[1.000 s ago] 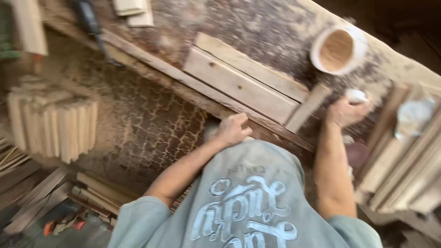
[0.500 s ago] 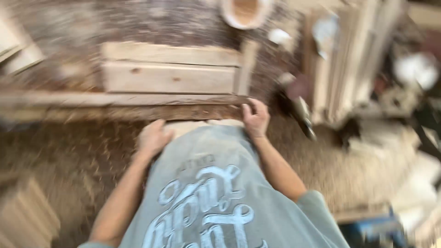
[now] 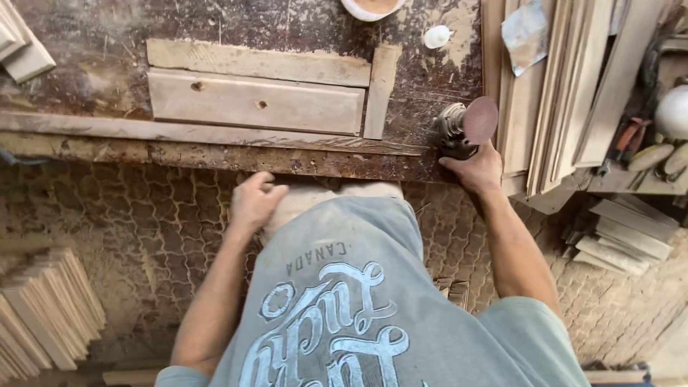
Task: Sanding the edges of small wooden boards with a power tool and applying wood glue to joints.
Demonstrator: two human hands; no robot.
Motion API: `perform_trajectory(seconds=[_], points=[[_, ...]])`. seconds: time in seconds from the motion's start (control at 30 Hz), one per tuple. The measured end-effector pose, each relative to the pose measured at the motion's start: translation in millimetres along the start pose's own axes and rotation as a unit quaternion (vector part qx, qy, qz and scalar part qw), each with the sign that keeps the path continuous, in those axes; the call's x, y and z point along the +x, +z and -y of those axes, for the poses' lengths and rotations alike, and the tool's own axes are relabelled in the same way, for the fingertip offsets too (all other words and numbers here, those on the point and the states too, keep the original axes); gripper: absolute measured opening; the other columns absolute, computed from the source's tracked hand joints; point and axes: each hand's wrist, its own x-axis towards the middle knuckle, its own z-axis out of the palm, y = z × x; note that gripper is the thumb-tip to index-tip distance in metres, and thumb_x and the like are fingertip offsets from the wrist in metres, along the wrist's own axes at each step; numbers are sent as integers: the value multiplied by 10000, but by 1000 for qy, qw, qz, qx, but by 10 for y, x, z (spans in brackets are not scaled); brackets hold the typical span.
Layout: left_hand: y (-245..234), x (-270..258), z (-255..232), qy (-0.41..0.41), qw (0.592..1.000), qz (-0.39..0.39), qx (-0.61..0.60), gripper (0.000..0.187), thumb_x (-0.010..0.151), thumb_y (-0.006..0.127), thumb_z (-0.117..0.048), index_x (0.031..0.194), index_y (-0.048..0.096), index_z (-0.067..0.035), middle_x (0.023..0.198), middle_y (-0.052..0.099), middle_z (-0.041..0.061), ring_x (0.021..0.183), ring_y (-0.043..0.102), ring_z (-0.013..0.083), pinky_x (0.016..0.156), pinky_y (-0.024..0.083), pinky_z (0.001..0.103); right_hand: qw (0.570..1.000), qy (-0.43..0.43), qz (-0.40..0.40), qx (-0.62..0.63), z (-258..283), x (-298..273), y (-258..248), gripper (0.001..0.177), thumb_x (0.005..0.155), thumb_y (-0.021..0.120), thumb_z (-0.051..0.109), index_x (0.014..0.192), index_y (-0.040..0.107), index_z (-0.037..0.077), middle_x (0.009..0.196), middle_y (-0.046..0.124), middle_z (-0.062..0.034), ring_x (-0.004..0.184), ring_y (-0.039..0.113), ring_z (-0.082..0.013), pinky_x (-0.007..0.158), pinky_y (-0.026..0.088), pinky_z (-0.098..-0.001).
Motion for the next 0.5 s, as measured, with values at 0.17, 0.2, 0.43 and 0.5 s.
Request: perform_trajectory(seconds=[0.17, 0.2, 0.43, 0.5], points=[[301, -414, -785, 60, 964, 123, -228, 639, 741, 868, -422, 1271, 676, -122, 1206, 725, 139, 1191, 672, 290, 984, 561, 404, 967, -83, 214, 111, 860, -470, 44, 549, 623, 964, 377, 979, 690, 61, 885, 727, -162, 846, 692, -326, 764, 534, -476], [312, -465, -955, 103, 924, 180, -322, 737, 749, 894, -323, 1349, 609, -4, 1328, 659, 278, 1265, 628, 385, 1042, 543, 448, 934, -126, 286, 170, 944, -464, 193, 454, 676, 934, 393, 973, 776, 89, 816, 737, -87, 757, 664, -213, 700, 525, -372], [-106, -677, -996, 155, 611, 87, -771, 667, 751, 728, -369, 1329, 601, -59, 1215, 688, 101, 1103, 698, 250, 926, 640, 349, 785, -384, 434, 219, 2537, -1300, 200, 779, 862, 775, 399, 1472, 464, 28, 1229, 652, -300, 1159, 640, -445, 939, 516, -602], [-287, -767, -786, 143, 559, -21, -816, 669, 713, 768, -427, 1263, 582, -96, 1220, 674, 90, 1113, 671, 258, 1008, 603, 435, 775, -533, 338, -16, 2628, -1505, 322, 978, 828, 776, 555, 1537, 363, 23, 1394, 556, -267, 1240, 594, -468, 933, 568, -610]])
